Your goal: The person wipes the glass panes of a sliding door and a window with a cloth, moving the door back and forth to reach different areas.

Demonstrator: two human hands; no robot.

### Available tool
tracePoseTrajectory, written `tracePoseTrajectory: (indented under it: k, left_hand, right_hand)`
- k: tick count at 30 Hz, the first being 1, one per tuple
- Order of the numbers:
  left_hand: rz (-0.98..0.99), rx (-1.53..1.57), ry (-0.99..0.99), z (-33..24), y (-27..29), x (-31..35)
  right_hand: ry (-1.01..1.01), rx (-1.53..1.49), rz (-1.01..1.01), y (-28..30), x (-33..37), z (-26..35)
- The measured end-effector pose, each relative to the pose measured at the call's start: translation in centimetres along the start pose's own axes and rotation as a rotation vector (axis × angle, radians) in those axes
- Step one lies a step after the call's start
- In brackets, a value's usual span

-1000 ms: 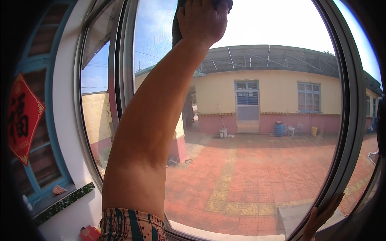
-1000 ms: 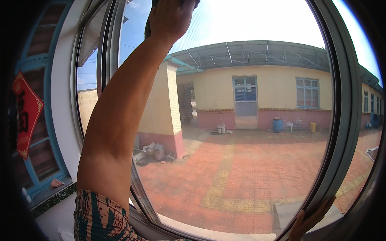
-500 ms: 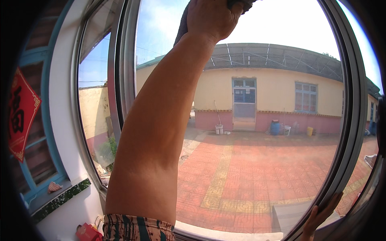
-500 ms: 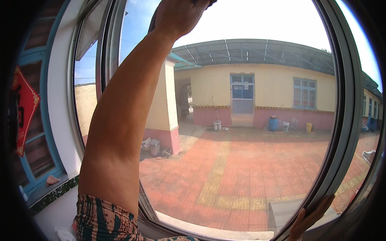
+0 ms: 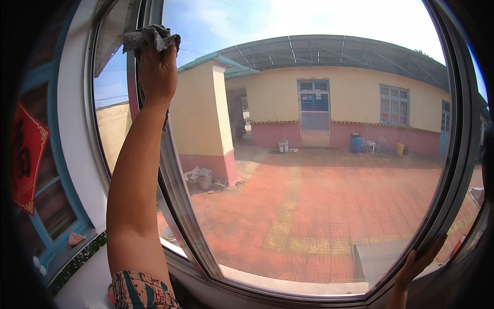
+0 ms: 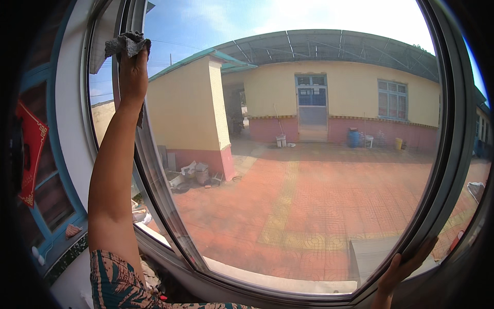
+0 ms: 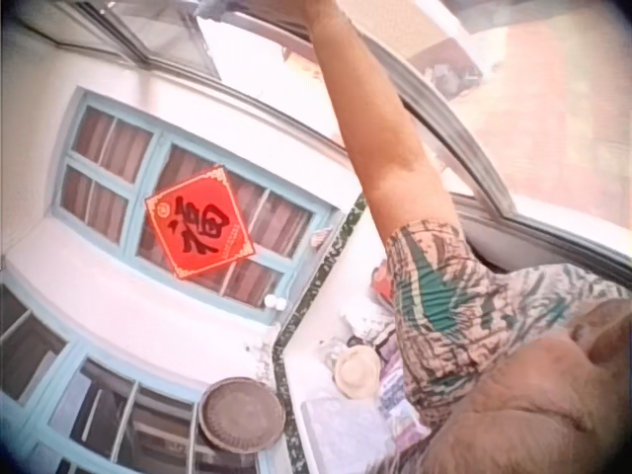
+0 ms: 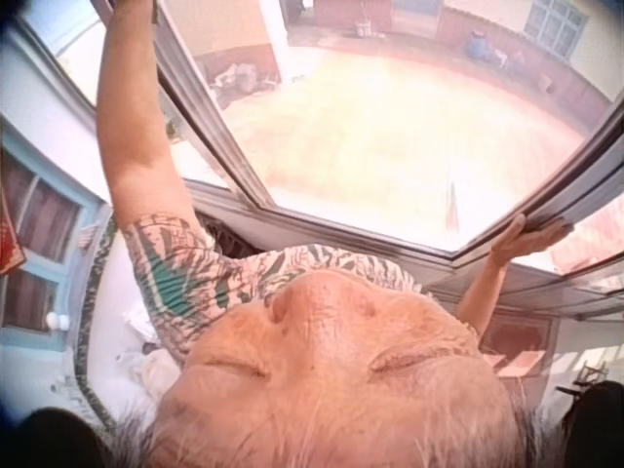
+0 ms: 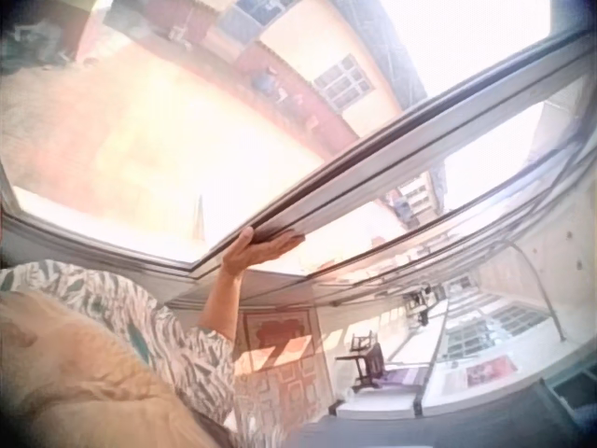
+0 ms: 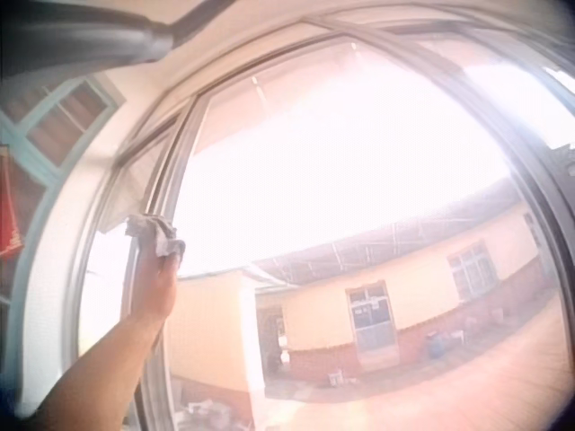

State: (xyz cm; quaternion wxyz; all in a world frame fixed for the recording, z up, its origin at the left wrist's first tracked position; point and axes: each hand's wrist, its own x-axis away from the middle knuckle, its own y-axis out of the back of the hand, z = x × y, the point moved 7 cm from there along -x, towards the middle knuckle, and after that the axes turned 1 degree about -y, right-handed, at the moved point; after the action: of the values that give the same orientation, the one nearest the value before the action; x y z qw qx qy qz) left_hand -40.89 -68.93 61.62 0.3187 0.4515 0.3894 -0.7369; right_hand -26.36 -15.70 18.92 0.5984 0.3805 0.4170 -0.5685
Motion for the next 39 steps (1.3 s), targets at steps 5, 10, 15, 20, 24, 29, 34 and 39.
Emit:
tracePoseTrajectory:
  k: [5,10,15,20,24,29,34,39]
  left_hand:
    - [0.053,0.096,-0.193,-10.8,-2.1,0.6]
    - [-0.038,0.014,-0.476,-22.1,-4.8,-0.7]
    - [0.219,0.148,-0.344,-35.2,-6.6,-0.1]
    - [0.104,0.335,-0.315,-43.4,-8.7,2.7]
    - [0.418,0.344,-0.378,-45.8,-7.6,7.6]
    - [0.668,0.357,-0.489,-48.1,-3.4,17.3]
    - [0.993,0.610,-0.536,-48.0,1.4,27.9]
    - [0.848,0.361,-0.661,-45.9,0.9,26.5]
  right_hand:
    - [0.037,0.081,0.033,-0.2,-0.1,-0.1]
    - [0.073,0.009,0.064,-0.2,-0.1,0.7]
    - [0.041,-0.023,0.130,-0.7,0.8,1.0]
    - [0.052,0.018,0.151,0.1,-0.1,1.2]
    - [0.033,-0.020,0.203,-0.3,-0.5,1.8]
    - [0.062,-0.023,0.204,0.6,-1.7,1.8]
    - [0.070,-0.021,0.132,0.5,-1.7,1.9]
    - [0.069,-0.043,0.131,0.3,-1.8,2.5]
